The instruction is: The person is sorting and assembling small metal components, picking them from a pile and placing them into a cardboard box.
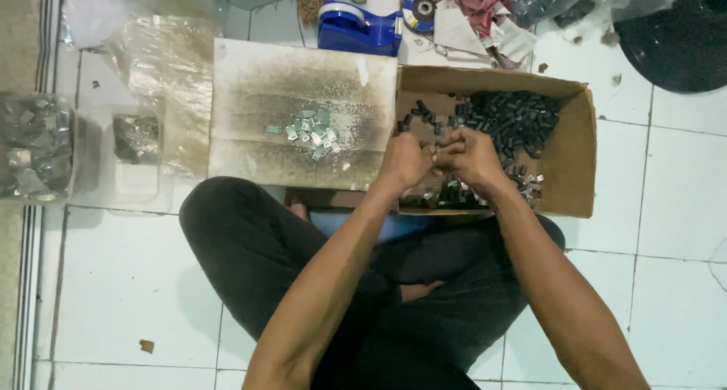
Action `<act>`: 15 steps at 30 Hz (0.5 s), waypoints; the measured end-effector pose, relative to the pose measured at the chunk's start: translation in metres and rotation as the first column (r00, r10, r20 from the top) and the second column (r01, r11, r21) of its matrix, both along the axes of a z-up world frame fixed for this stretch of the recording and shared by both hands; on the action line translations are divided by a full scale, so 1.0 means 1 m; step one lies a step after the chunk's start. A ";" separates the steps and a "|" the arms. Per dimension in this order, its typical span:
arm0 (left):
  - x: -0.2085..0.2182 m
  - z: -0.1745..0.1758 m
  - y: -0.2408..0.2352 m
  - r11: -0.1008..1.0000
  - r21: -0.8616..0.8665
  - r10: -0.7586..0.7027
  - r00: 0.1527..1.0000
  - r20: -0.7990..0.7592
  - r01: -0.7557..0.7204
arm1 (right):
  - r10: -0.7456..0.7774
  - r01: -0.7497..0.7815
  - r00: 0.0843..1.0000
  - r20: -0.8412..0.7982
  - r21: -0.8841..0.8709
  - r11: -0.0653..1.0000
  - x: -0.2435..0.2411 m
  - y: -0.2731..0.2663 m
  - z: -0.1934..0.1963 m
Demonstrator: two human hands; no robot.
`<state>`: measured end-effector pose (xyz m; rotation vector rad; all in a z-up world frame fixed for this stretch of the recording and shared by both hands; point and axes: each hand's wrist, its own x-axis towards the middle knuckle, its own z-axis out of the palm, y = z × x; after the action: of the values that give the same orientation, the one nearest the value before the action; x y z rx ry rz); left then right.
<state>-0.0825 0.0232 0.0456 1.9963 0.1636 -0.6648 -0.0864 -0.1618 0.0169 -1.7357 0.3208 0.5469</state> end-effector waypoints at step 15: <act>0.016 0.027 0.178 0.967 0.247 0.001 0.971 0.237 -0.061 | 0.432 -0.377 0.879 0.201 -0.259 0.889 0.047 0.185 0.039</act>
<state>-0.0664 0.2014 0.0725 2.2954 0.1419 -0.3960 -0.0392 0.0233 0.0558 -2.0731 -0.1854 0.5973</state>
